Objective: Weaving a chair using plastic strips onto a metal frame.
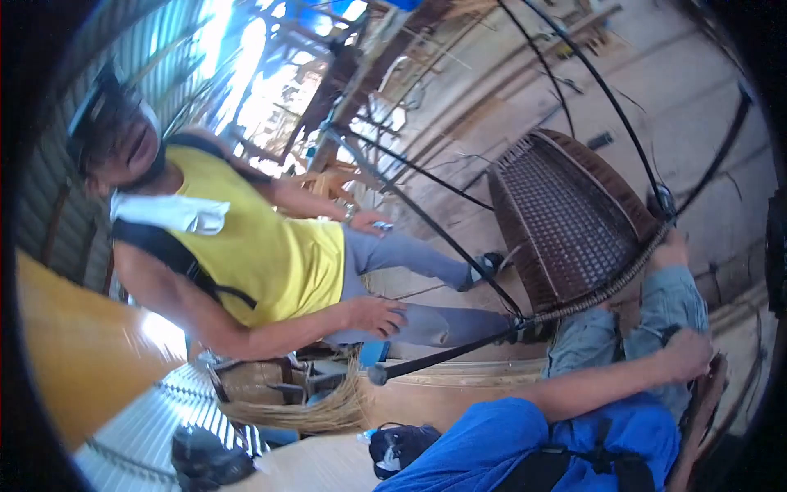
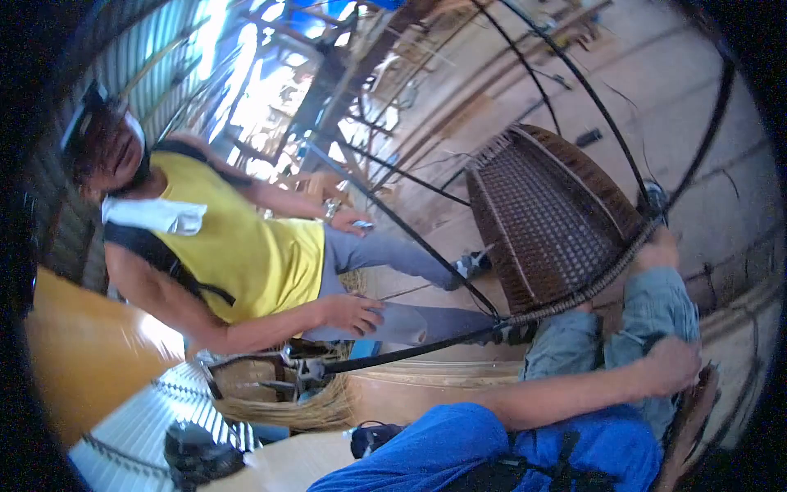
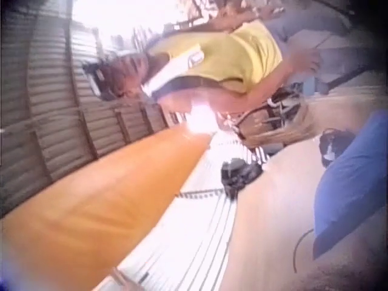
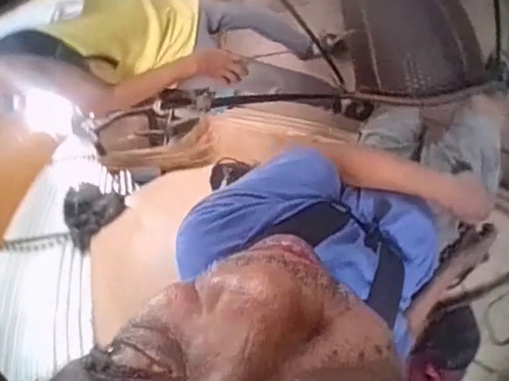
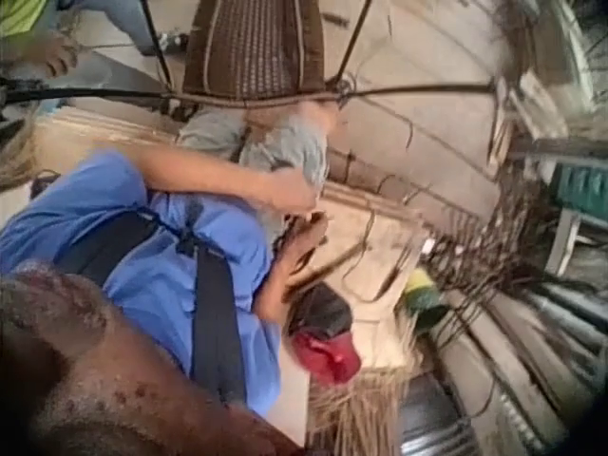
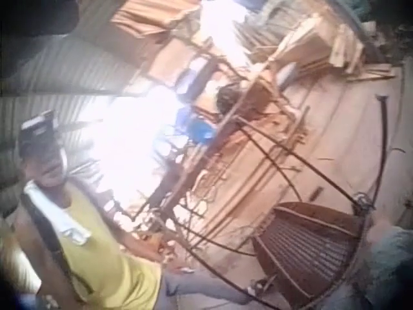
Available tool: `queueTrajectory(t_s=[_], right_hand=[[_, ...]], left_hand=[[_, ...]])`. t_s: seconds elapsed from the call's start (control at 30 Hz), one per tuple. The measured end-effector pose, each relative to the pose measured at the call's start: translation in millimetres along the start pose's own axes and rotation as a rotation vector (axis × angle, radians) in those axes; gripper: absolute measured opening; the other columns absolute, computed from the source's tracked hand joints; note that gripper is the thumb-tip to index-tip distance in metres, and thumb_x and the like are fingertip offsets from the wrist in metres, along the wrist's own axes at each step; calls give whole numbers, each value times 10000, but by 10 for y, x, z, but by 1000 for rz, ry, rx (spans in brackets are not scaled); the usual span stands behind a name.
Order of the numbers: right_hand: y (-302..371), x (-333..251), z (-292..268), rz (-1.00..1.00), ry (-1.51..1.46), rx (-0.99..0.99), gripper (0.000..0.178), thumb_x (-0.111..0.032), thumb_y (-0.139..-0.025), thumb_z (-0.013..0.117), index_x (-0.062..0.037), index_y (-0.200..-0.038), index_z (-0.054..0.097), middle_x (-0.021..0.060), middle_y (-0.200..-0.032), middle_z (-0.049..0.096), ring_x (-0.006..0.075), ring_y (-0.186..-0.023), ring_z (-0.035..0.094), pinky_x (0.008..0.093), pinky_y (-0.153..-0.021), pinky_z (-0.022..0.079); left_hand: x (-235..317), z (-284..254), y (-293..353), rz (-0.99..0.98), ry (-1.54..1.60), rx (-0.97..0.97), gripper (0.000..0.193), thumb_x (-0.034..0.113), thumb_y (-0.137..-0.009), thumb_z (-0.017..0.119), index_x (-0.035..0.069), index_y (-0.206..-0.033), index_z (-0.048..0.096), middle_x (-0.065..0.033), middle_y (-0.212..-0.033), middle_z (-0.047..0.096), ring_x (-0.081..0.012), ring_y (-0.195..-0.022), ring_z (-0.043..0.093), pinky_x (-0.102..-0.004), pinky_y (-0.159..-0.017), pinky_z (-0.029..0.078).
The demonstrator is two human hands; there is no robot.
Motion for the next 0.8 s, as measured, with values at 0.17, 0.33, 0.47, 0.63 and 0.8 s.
queueTrajectory(t_s=[0.17, 0.33, 0.47, 0.63, 0.8], right_hand=[[-468, 234, 230, -31, -406, -365, 434, -271, -976, 403, -4, -1318, 414, 132, -1216, 524, 226, -1117, 496, 338, -952, 390], [-490, -53, 445, 360, -1129, -563, 384, -284, -980, 397, -29, -1262, 454, 100, -1192, 526, 230, -1088, 505, 341, -949, 398], [-274, -424, 194, -104, -216, -500, 376, -248, -936, 512, -3, -1217, 472, 95, -1130, 552, 210, -1048, 517, 335, -914, 405], [-209, -421, 105, -212, -107, -346, 404, -290, -880, 571, -14, -1165, 493, 123, -1039, 578, 229, -961, 545, 327, -828, 423], [-375, -134, 364, 107, -633, -278, 410, -337, -891, 487, -3, -1128, 509, 108, -998, 579, 260, -922, 549, 332, -796, 420]], left_hand=[[-14, 31, -5, 6, -21, 177, 254, 270, -762, 623, 38, -852, 678, -141, -875, 618, -270, -730, 641, -391, -568, 481], [-66, 90, 2, -52, -128, 143, 246, 242, -778, 599, 44, -905, 673, -139, -918, 616, -255, -729, 645, -360, -581, 483], [-73, 69, -26, -65, -62, 68, 223, 235, -784, 587, 48, -877, 664, -134, -929, 616, -242, -729, 649, -349, -573, 482], [-93, 88, -35, -106, 117, 65, 206, 233, -765, 614, 42, -832, 651, -141, -902, 602, -261, -714, 642, -376, -613, 483], [-62, -24, 35, 24, 103, 230, 224, 243, -768, 622, 23, -803, 645, -151, -905, 586, -301, -704, 627, -419, -640, 485]])
Point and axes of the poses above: each hand's wrist, its own y-axis away from the middle knuckle, its own z-axis out of the palm, x = y × z, the point moved 4 cm from there along -y, towards the middle knuckle
